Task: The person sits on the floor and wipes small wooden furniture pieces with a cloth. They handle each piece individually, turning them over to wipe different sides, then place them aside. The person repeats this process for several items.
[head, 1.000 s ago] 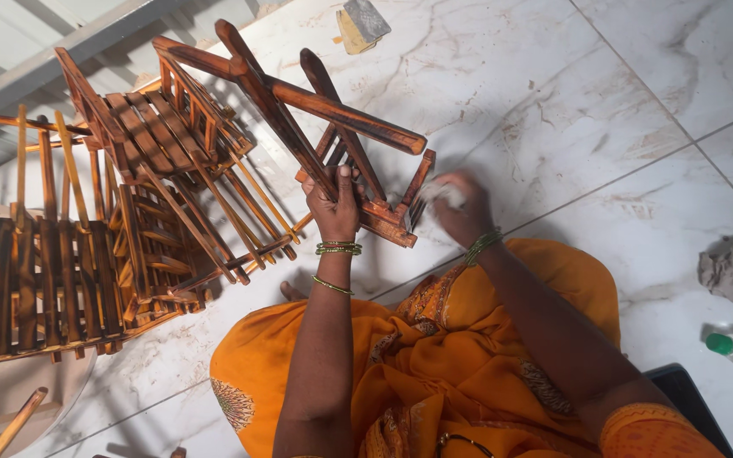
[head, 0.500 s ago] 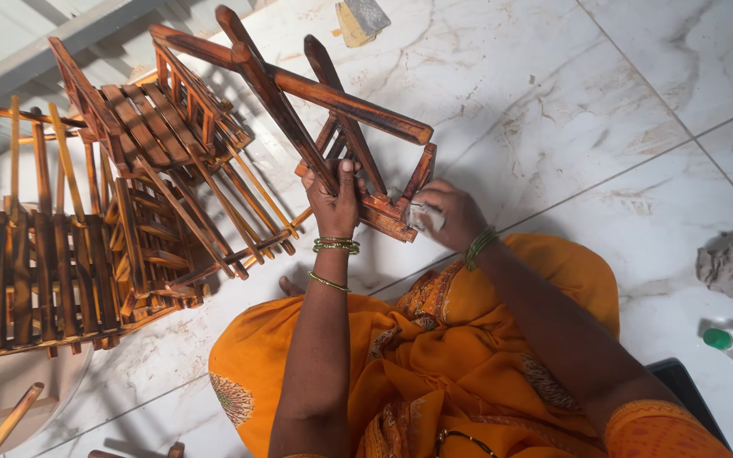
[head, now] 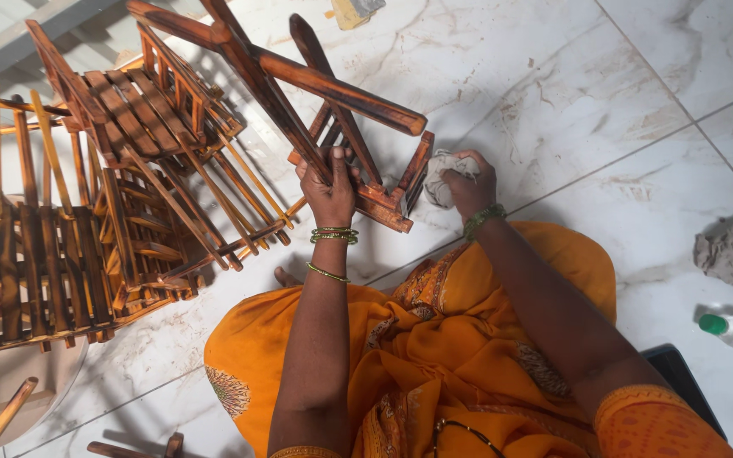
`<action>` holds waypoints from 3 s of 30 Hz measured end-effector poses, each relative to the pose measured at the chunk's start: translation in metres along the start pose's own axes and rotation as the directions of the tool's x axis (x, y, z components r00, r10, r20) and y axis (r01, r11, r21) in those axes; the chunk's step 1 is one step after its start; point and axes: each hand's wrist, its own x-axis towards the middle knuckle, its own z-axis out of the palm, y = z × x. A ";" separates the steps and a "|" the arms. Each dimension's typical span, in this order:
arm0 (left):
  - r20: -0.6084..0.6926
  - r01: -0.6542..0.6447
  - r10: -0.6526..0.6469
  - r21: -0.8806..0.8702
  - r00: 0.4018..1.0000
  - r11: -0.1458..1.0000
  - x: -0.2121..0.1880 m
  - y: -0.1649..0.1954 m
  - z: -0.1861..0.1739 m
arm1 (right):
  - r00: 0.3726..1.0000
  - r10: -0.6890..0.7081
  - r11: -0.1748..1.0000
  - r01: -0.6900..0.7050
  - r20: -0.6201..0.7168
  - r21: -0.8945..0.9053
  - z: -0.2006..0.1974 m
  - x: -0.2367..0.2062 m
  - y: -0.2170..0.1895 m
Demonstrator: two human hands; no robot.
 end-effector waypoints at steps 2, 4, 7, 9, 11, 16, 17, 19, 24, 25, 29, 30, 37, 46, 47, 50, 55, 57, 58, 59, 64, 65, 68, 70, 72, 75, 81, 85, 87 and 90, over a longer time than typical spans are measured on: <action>-0.014 -0.006 0.007 0.041 1.000 0.999 0.000 0.001 0.001 | 0.999 -0.045 0.985 0.046 0.014 -0.169 0.001 -0.005 0.007; -0.033 -0.082 0.086 0.122 0.996 0.989 0.001 0.002 0.002 | 0.990 0.030 0.988 -0.009 0.137 -0.152 0.003 -0.012 0.010; -0.053 -0.197 0.218 0.259 0.975 0.946 -0.001 0.001 0.004 | 0.929 0.102 0.906 0.061 0.356 -0.419 0.005 -0.018 0.014; -0.076 -0.160 0.189 0.285 0.979 0.945 -0.003 0.000 0.004 | 0.916 0.162 0.823 0.080 0.368 -0.562 0.005 -0.016 0.016; -0.068 -0.153 0.179 0.281 0.981 0.947 -0.003 0.000 0.004 | 0.949 0.199 0.799 -0.012 0.246 -0.601 0.004 -0.009 0.020; -0.054 -0.167 0.187 0.259 0.981 0.951 -0.002 0.001 0.004 | 0.970 -0.124 0.814 0.219 0.207 -0.538 0.004 0.003 0.032; -0.055 -0.174 0.195 0.264 0.979 0.949 -0.003 0.001 0.004 | 0.957 -0.138 0.811 0.256 0.254 -0.526 0.005 0.002 0.035; -0.057 -0.171 0.193 0.266 0.980 0.949 -0.004 0.002 0.004 | 0.942 -0.041 0.821 0.221 0.332 -0.527 0.005 -0.003 0.040; -0.062 -0.151 0.173 0.266 0.983 0.952 -0.004 0.001 0.004 | 0.921 -0.057 0.835 0.255 0.385 -0.487 0.005 -0.008 0.039; -0.055 -0.147 0.167 0.265 0.984 0.953 -0.004 0.002 0.004 | 0.945 -0.135 0.824 0.275 0.299 -0.496 0.005 -0.006 0.036; -0.045 -0.165 0.182 0.259 0.982 0.952 -0.004 0.002 0.004 | 0.940 -0.174 0.766 0.316 0.293 -0.560 0.005 0.000 0.021; -0.045 -0.173 0.191 0.255 0.981 0.951 -0.004 0.002 0.004 | 0.928 -0.124 0.769 0.314 0.352 -0.557 0.005 -0.003 0.019; -0.043 0.025 -0.018 0.163 0.999 0.986 -0.003 -0.004 0.002 | 0.964 0.115 0.899 0.000 0.238 -0.437 0.002 -0.004 0.035; -0.043 -0.047 0.056 0.195 0.998 0.980 -0.004 0.000 0.004 | 0.890 0.374 0.918 -0.316 0.260 -0.241 0.006 0.000 0.048; -0.034 -0.060 0.069 0.213 0.997 0.975 -0.004 0.001 0.003 | 0.867 0.377 0.910 -0.281 0.326 -0.305 0.006 -0.004 0.045; -0.027 -0.123 0.134 0.256 0.991 0.959 -0.004 0.005 0.003 | 0.794 0.477 0.802 -0.217 0.378 -0.557 0.005 -0.006 0.035; -0.013 -0.180 0.192 0.298 0.981 0.937 -0.003 0.012 0.003 | 0.919 0.342 0.600 -0.052 0.197 -0.799 0.003 0.013 0.028; -0.019 -0.172 0.185 0.293 0.982 0.940 -0.003 0.013 0.004 | 0.917 0.322 0.614 -0.013 0.235 -0.789 0.005 0.016 0.031; -0.015 -0.167 0.180 0.297 0.984 0.940 -0.002 0.013 0.004 | 0.899 0.335 0.607 0.022 0.281 -0.794 0.006 0.015 0.034; -0.013 -0.160 0.172 0.302 0.985 0.940 -0.002 0.013 0.004 | 0.877 0.351 0.600 0.058 0.327 -0.798 0.007 0.013 0.036; -0.008 -0.179 0.188 0.274 0.982 0.945 -0.004 0.010 0.004 | 0.759 0.464 0.550 0.157 0.456 -0.820 0.009 0.003 0.048; -0.007 -0.191 0.201 0.277 0.980 0.942 -0.005 0.010 0.004 | 0.746 0.498 0.532 0.139 0.442 -0.835 0.010 0.003 0.049; 0.006 -0.216 0.223 0.264 0.975 0.940 -0.005 0.011 0.004 | 0.879 0.388 0.602 -0.013 0.278 -0.799 0.011 0.004 0.051; 0.003 -0.183 0.189 0.251 0.982 0.950 -0.005 0.012 0.003 | 0.898 0.251 0.552 0.175 0.363 -0.815 0.014 0.003 0.051; -0.007 -0.112 0.117 0.238 0.993 0.965 -0.004 0.013 0.002 | 0.857 0.232 0.519 0.290 0.459 -0.804 0.017 -0.001 0.047; -0.011 -0.121 0.129 0.275 0.992 0.954 -0.003 0.013 -0.001 | 0.740 0.385 0.517 0.322 0.552 -0.793 0.022 -0.009 0.033; -0.031 -0.028 0.033 0.146 0.999 0.989 -0.004 0.011 -0.006 | 0.789 0.502 0.343 0.195 0.354 -0.919 0.024 -0.010 0.020; -0.002 -0.140 0.143 0.195 0.990 0.971 -0.001 0.010 -0.008 | 0.773 0.397 0.531 0.246 0.495 -0.811 0.029 -0.008 0.042; -0.001 -0.071 0.072 0.151 0.997 0.986 -0.001 0.010 -0.009 | 0.714 0.473 0.545 0.222 0.516 -0.808 0.031 -0.006 0.048; -0.001 -0.073 0.074 0.147 0.997 0.986 -0.002 0.009 -0.009 | 0.737 0.533 0.432 0.185 0.416 -0.882 0.026 0.003 0.043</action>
